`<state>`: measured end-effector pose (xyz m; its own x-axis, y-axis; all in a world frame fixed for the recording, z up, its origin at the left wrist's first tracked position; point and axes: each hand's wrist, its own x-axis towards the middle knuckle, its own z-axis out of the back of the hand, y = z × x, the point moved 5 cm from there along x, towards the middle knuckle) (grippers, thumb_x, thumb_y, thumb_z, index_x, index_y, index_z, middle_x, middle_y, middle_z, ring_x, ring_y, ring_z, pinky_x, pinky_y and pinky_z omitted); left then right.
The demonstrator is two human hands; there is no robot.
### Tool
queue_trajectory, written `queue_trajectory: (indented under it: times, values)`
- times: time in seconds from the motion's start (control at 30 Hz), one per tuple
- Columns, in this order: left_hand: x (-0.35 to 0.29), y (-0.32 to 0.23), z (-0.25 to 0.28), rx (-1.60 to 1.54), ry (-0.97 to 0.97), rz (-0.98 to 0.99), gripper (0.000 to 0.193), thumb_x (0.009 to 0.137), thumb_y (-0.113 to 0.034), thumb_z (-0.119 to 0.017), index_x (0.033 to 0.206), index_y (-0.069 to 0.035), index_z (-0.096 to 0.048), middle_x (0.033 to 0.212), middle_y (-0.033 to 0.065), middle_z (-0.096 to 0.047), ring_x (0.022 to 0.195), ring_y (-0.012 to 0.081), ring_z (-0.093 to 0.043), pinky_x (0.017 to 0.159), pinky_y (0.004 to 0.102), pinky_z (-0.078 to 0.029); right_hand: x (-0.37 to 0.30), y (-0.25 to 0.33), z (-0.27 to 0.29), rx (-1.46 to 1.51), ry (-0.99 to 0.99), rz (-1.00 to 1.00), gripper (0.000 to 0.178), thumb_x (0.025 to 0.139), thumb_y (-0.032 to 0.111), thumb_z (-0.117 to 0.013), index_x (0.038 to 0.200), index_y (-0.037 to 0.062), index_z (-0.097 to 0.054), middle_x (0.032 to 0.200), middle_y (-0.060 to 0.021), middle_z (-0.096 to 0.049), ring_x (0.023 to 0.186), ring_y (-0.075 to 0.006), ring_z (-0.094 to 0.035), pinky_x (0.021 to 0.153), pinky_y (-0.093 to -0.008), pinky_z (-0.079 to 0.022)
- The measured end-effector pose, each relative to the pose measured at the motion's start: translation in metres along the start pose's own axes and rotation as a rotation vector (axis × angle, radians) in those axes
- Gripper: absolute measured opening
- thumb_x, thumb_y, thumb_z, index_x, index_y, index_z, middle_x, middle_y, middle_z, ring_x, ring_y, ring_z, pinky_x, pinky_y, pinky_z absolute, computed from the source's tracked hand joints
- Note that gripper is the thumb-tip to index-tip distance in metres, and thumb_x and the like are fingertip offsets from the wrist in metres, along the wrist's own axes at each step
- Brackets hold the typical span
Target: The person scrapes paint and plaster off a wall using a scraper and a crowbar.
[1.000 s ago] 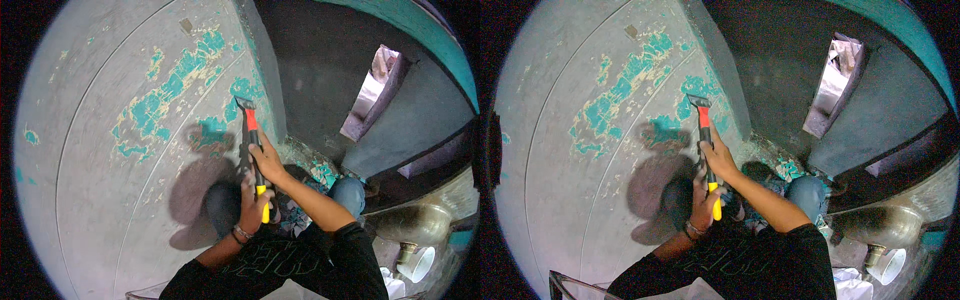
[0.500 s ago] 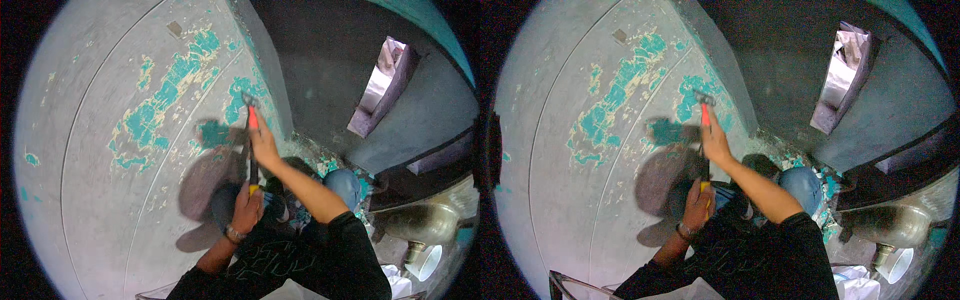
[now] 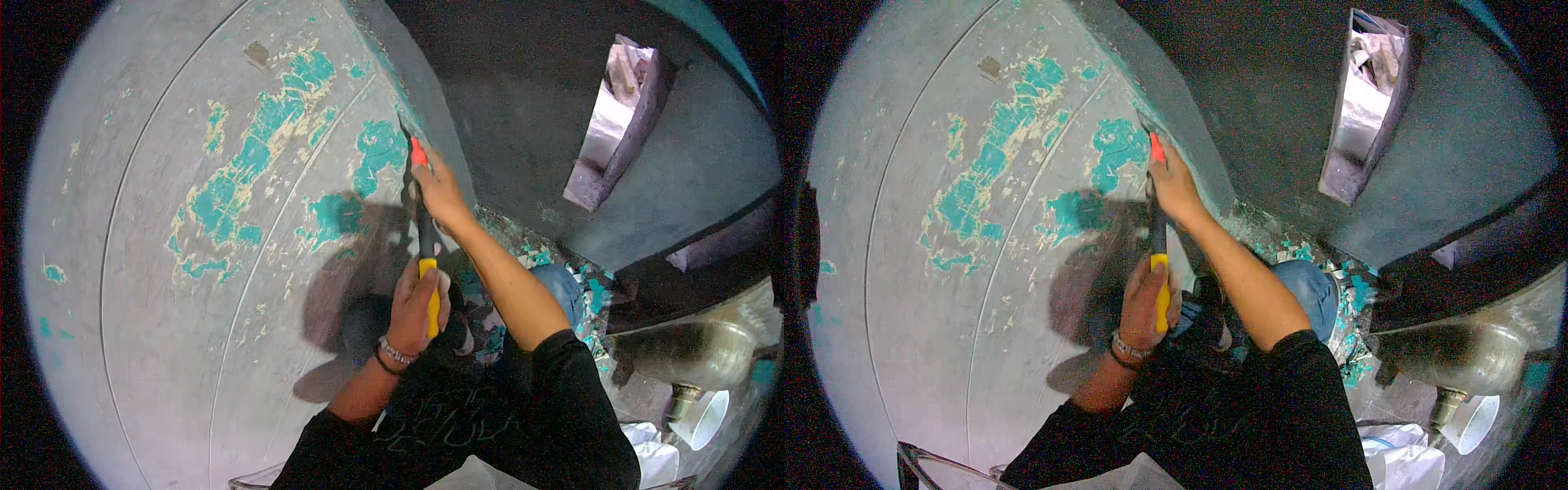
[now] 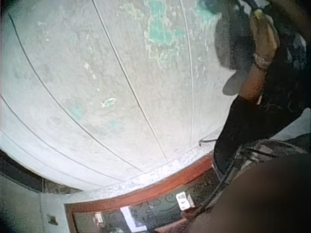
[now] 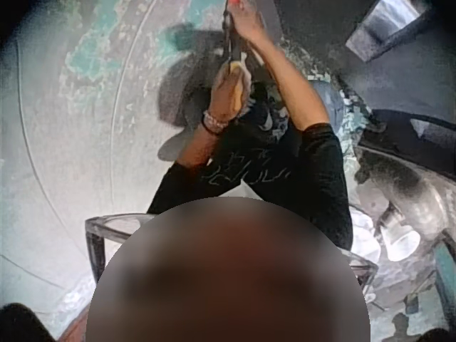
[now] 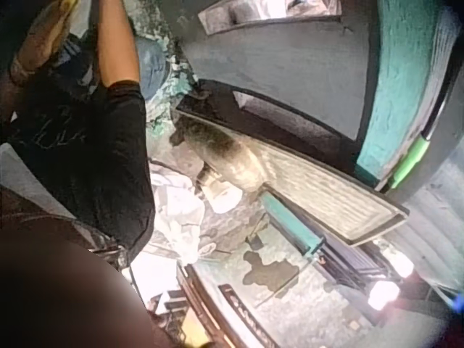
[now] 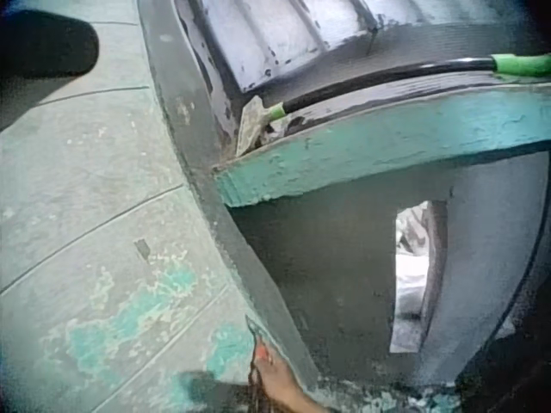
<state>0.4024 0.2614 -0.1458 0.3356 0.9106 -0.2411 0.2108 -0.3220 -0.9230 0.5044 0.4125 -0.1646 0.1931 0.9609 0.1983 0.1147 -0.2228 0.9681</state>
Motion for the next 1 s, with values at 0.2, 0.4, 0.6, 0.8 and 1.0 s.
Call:
queue_trajectory:
  times: [0.2,0.4,0.6,0.8,1.0]
  values:
    - [-0.01,0.022,-0.016,-0.024,-0.017,0.066,0.024,0.095,-0.028,-0.046,0.091,-0.005,-0.042,0.064,0.0053,-0.048,0.038,0.013,-0.044,0.032,0.0239,-0.036,-0.007,-0.071,-0.003,0.124,-0.17,0.48,0.055,0.093,0.019,-0.044,0.143,0.0128,-0.023,0.077,-0.0061,-0.053,0.055,-0.0138,-0.051,0.045,-0.027,-0.043]
    - [-0.067,0.057,0.042,-0.02,-0.076,0.186,0.028,0.094,-0.023,-0.048,0.111,-0.004,-0.037,0.074,0.0049,-0.05,0.042,0.0113,-0.047,0.035,0.0229,-0.04,-0.113,-0.065,-0.044,0.313,0.122,-0.209,0.059,0.096,0.018,-0.038,0.146,0.0149,-0.007,0.078,-0.0059,-0.05,0.054,-0.0166,-0.05,0.046,-0.0289,-0.047]
    - [-0.062,0.08,0.049,-0.08,-0.139,0.268,0.027,0.093,-0.022,-0.049,0.111,-0.004,-0.039,0.076,0.004,-0.051,0.045,0.0127,-0.05,0.038,0.0234,-0.042,-0.128,-0.129,-0.046,0.346,0.035,-0.569,0.05,0.095,0.017,-0.039,0.141,0.0119,-0.022,0.072,-0.0041,-0.05,0.053,-0.0142,-0.048,0.047,-0.0277,-0.046]
    - [-0.056,0.076,0.03,-0.143,-0.138,0.246,0.031,0.094,-0.028,-0.049,0.118,-0.01,-0.042,0.072,0.001,-0.045,0.046,0.0091,-0.044,0.037,0.0223,-0.038,-0.119,-0.107,-0.036,0.316,-0.025,-0.549,0.033,0.092,0.016,-0.041,0.125,0.0129,-0.043,0.07,-0.0026,-0.051,0.05,-0.013,-0.048,0.041,-0.0286,-0.042]
    - [-0.012,0.08,0.027,-0.072,-0.094,0.269,0.032,0.094,-0.031,-0.045,0.116,-0.008,-0.043,0.07,0.0005,-0.044,0.042,0.0088,-0.041,0.035,0.0221,-0.035,-0.089,-0.11,-0.012,0.331,-0.056,-0.66,0.024,0.092,0.017,-0.038,0.115,0.0116,-0.045,0.061,-0.0031,-0.048,0.041,-0.0143,-0.044,0.036,-0.0286,-0.038]
